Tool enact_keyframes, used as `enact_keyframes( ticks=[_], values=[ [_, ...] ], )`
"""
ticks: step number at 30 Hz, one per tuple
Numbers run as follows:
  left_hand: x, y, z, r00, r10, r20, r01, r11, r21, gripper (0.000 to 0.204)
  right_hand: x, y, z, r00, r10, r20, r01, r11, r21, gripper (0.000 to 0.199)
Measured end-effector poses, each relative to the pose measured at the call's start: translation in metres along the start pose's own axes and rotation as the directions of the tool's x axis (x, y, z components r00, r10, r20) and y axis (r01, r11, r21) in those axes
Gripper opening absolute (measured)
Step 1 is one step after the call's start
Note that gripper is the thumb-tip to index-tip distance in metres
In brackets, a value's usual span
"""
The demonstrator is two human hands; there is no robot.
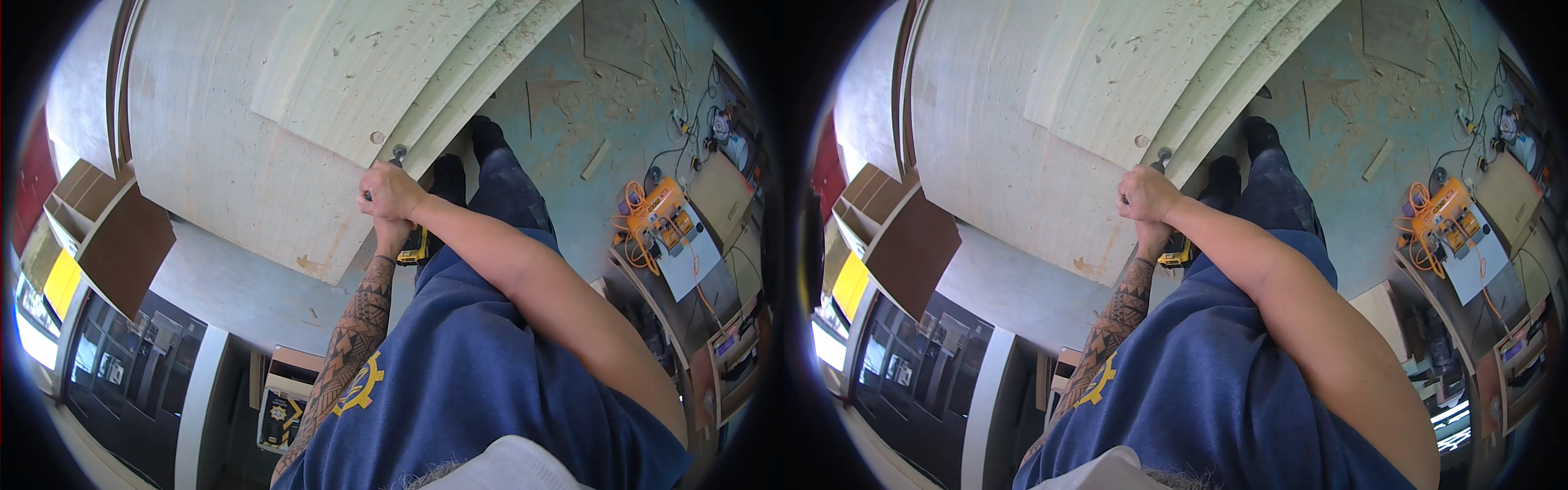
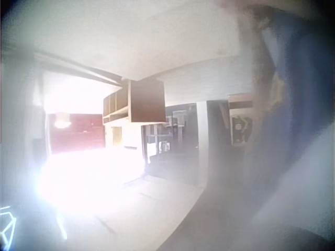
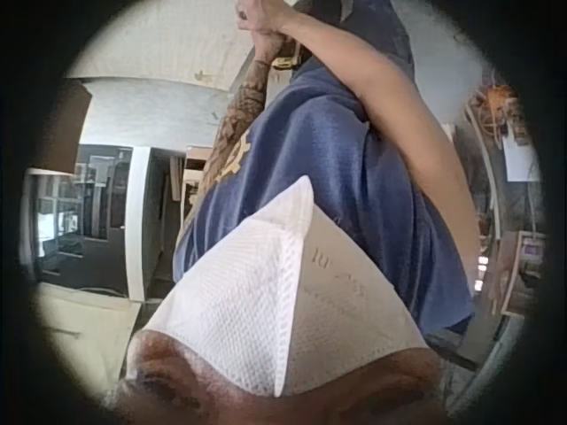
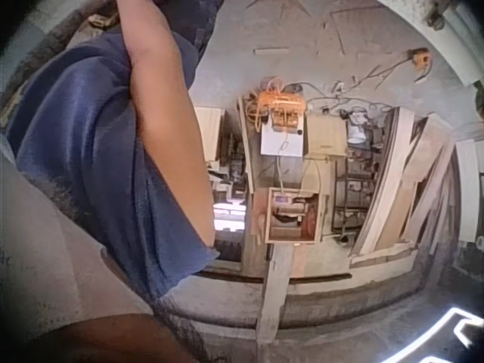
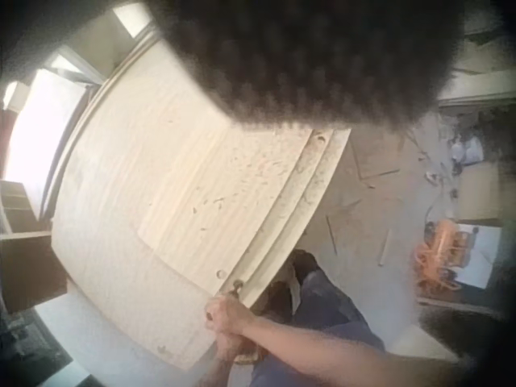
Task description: Drill holes into wood panels using a power drill and organize the panels.
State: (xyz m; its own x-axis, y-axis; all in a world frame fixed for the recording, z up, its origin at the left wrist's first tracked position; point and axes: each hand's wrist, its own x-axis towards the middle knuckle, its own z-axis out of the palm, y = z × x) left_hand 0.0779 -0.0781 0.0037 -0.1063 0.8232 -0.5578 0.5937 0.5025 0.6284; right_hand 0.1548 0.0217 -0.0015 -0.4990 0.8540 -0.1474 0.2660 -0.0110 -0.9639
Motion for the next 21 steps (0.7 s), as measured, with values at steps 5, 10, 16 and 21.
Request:
enact_keyframes(
  ticks=[5, 10, 16, 21],
  values=[
    [0.01, -0.001, -0.007, 0.984, -0.155, 0.083, 0.158, 0.987, -0.038, 0.039, 0.006, 0.001, -0.004, 0.997, 0.072, -0.034, -0.071, 0.997, 0.027, 0.019],
    [0.022, 0.014, -0.01, 0.951, -0.259, 0.17, 0.268, 0.963, -0.038, 0.035, 0.012, 0.006, -0.018, 0.99, 0.143, -0.004, -0.142, 0.989, 0.046, 0.02],
    [0.007, 0.001, -0.001, 0.993, -0.044, 0.107, 0.038, 0.998, 0.054, 0.041, -0.008, 0.005, -0.016, 0.996, 0.081, -0.043, -0.079, 0.996, 0.048, 0.02],
    [-0.001, -0.009, 0.006, 0.999, 0.037, 0.003, -0.037, 0.999, 0.038, 0.037, -0.008, 0.004, -0.005, 1.0, 0.028, -0.012, -0.028, 0.999, 0.021, 0.019]
  ],
)
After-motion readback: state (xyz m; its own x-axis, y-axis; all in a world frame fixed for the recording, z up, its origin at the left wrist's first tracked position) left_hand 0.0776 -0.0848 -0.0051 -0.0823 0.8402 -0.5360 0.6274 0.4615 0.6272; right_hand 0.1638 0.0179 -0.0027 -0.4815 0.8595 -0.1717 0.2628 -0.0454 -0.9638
